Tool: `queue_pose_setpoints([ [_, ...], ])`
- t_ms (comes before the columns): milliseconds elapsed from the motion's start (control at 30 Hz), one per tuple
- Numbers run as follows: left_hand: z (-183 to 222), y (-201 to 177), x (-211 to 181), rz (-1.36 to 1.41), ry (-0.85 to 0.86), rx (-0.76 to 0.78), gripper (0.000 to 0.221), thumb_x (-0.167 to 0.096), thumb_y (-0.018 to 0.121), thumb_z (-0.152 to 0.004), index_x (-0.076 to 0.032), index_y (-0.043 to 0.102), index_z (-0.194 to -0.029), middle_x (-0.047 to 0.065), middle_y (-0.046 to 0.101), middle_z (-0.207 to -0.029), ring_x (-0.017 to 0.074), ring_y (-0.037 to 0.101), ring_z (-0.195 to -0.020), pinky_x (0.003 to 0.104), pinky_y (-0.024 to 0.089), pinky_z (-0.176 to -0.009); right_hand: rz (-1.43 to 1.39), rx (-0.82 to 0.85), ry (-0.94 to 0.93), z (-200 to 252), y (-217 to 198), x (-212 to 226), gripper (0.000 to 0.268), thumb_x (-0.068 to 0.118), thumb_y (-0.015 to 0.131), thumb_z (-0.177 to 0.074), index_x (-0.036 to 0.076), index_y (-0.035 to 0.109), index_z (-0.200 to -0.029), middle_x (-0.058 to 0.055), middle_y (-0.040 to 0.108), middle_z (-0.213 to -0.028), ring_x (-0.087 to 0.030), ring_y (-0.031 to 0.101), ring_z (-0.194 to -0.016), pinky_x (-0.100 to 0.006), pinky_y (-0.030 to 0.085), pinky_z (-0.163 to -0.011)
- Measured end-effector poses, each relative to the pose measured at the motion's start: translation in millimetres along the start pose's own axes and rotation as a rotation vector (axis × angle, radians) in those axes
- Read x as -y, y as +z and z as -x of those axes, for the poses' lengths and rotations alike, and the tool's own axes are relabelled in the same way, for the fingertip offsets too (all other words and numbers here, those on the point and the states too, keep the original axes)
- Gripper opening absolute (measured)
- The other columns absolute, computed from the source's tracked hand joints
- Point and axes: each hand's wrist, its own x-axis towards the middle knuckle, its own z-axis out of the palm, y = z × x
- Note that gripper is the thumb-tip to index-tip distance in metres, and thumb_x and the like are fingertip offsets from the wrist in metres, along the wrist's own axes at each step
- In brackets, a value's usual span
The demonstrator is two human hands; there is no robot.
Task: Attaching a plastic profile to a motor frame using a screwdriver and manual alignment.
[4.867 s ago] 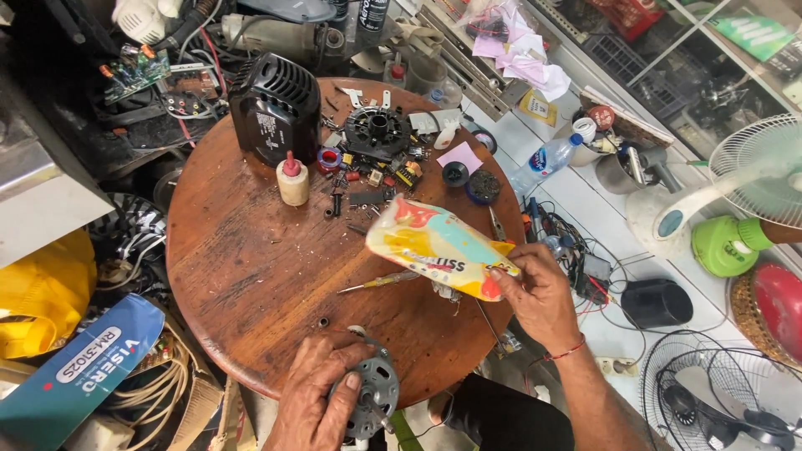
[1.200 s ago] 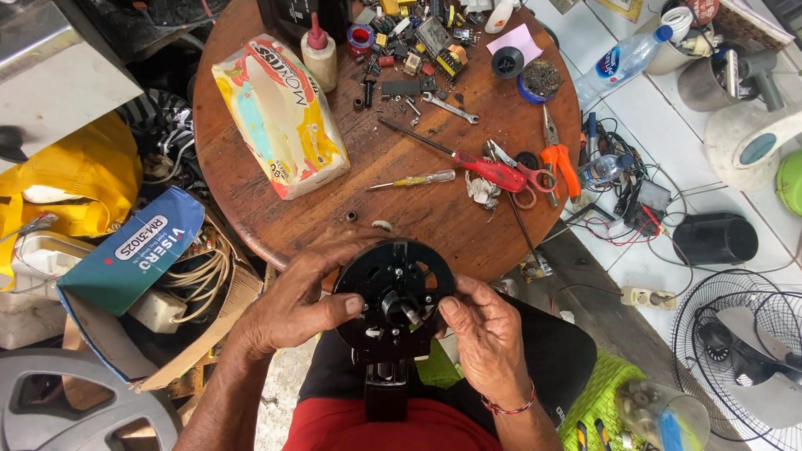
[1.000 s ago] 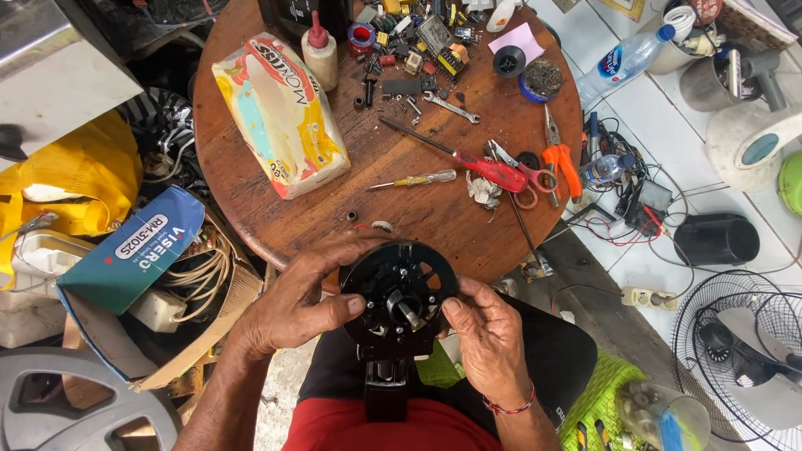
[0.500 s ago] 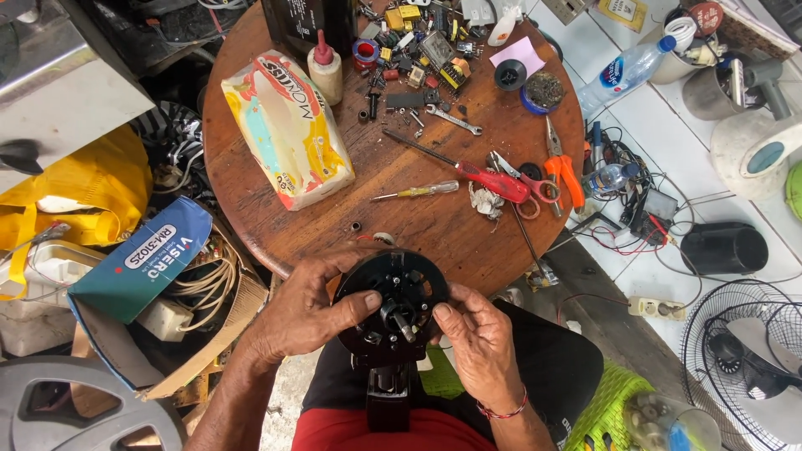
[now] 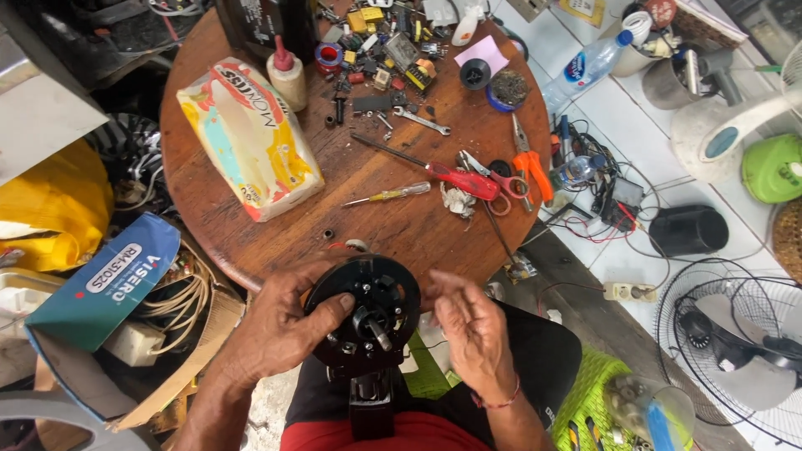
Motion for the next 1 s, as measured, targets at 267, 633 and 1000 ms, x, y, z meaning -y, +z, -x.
queue_pose_setpoints([
  [267,1.0,0.9,-0.5,-0.034,-0.261,-0.057,0.038,-0.028,0.067,-0.084,-0.012,0.081,-0.115,-0.001,0.083,-0.122,0.0136,0.076,-0.11,0.03,0.056,-0.093,1.155,-0.279,-0.121,-90.9,-117.0,14.3,0.026,0.026,0.059,-0.103,0.012,0.071,-0.12,-0.013,0.064,-0.103,-0.036,0.067,-0.091,-0.051,0.052,-0.075],
  [633,1.1,0.3,6.5,-0.068,-0.16,-0.051,0.042,-0.031,0.067,-0.087,-0.012,0.076,-0.123,0.003,0.077,-0.132,0.0174,0.071,-0.123,0.034,0.051,-0.103,1.247,-0.017,-0.35,-129.5,-59.9,-10.3,0.027,0.026,0.065,-0.102,0.01,0.074,-0.123,-0.007,0.069,-0.112,-0.021,0.064,-0.086,-0.036,0.059,-0.069],
  [1000,1.9,1.4,-3.7,0.196,0.104,-0.138,0.016,-0.004,0.072,-0.085,0.001,0.076,-0.099,0.018,0.075,-0.097,0.0284,0.071,-0.1,0.052,0.057,-0.09,1.381,0.234,-0.65,-154.9,-39.4,-34.7,0.02,0.026,0.07,-0.094,0.019,0.069,-0.112,-0.003,0.059,-0.102,-0.029,0.06,-0.101,-0.044,0.052,-0.081],
])
